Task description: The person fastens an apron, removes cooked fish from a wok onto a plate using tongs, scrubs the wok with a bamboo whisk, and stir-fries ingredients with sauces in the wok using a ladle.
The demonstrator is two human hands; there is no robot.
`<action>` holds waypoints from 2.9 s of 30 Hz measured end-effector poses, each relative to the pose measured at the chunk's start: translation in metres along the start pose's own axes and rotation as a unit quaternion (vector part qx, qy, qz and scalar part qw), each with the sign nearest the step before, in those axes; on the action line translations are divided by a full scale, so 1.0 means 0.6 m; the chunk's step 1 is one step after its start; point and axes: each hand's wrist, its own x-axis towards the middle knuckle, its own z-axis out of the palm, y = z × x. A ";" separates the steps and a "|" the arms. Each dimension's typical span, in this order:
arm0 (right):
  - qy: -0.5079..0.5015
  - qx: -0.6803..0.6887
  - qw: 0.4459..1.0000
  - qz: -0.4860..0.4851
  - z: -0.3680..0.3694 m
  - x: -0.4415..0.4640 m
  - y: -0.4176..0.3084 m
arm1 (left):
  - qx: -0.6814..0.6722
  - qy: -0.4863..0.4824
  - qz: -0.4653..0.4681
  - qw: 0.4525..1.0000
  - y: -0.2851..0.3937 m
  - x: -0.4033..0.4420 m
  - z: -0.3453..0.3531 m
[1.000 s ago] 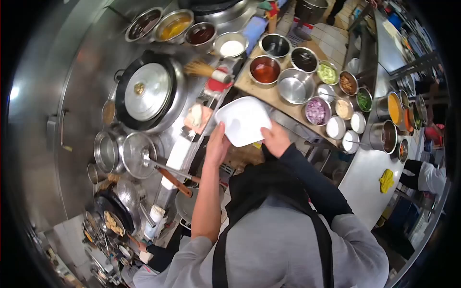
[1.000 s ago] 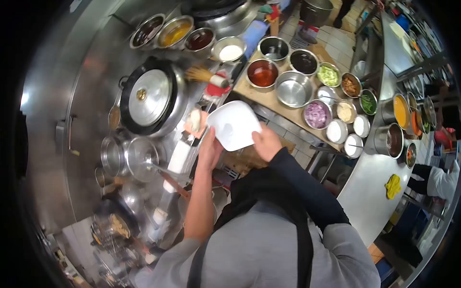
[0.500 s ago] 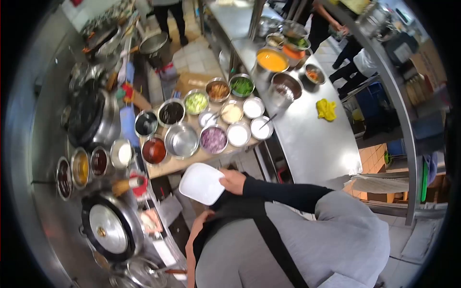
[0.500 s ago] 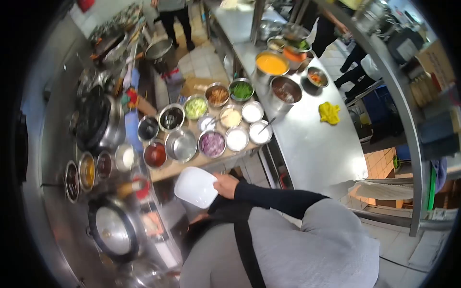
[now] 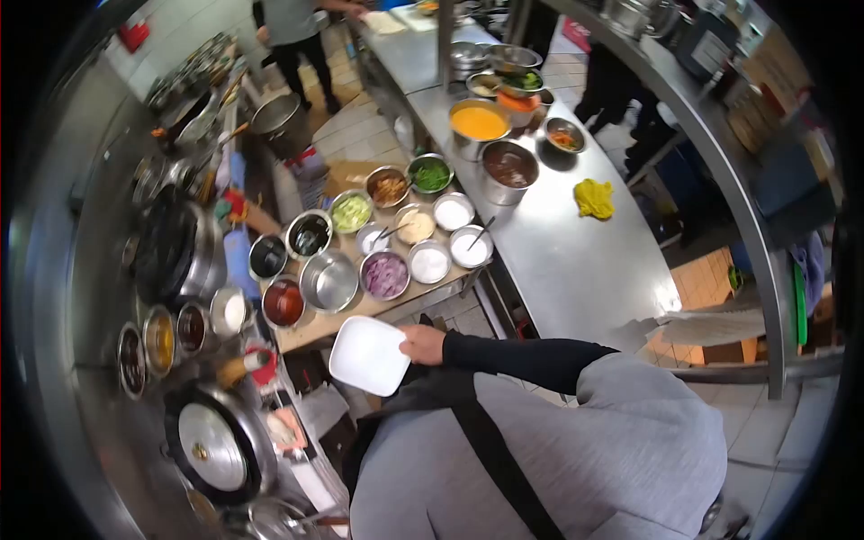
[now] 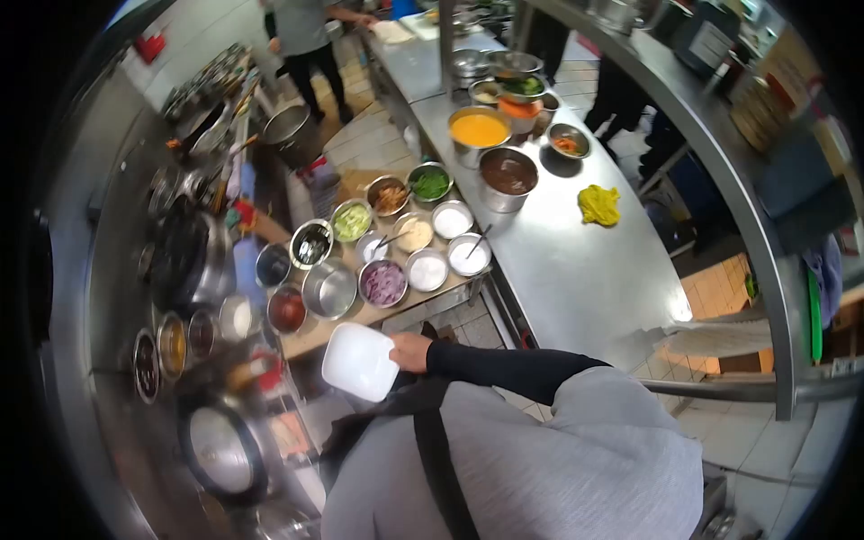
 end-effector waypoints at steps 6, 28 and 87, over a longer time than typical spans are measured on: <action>-0.017 0.106 0.993 0.044 -0.006 -0.006 -0.034 | 0.075 0.230 0.066 0.968 -0.040 0.066 0.031; 0.199 0.243 0.897 0.310 -0.091 0.160 0.152 | 0.127 0.081 0.185 0.971 0.080 0.177 0.064; -0.629 -0.342 0.685 -0.131 0.530 0.237 -0.130 | -0.592 0.747 -0.254 0.161 -0.662 -0.199 0.369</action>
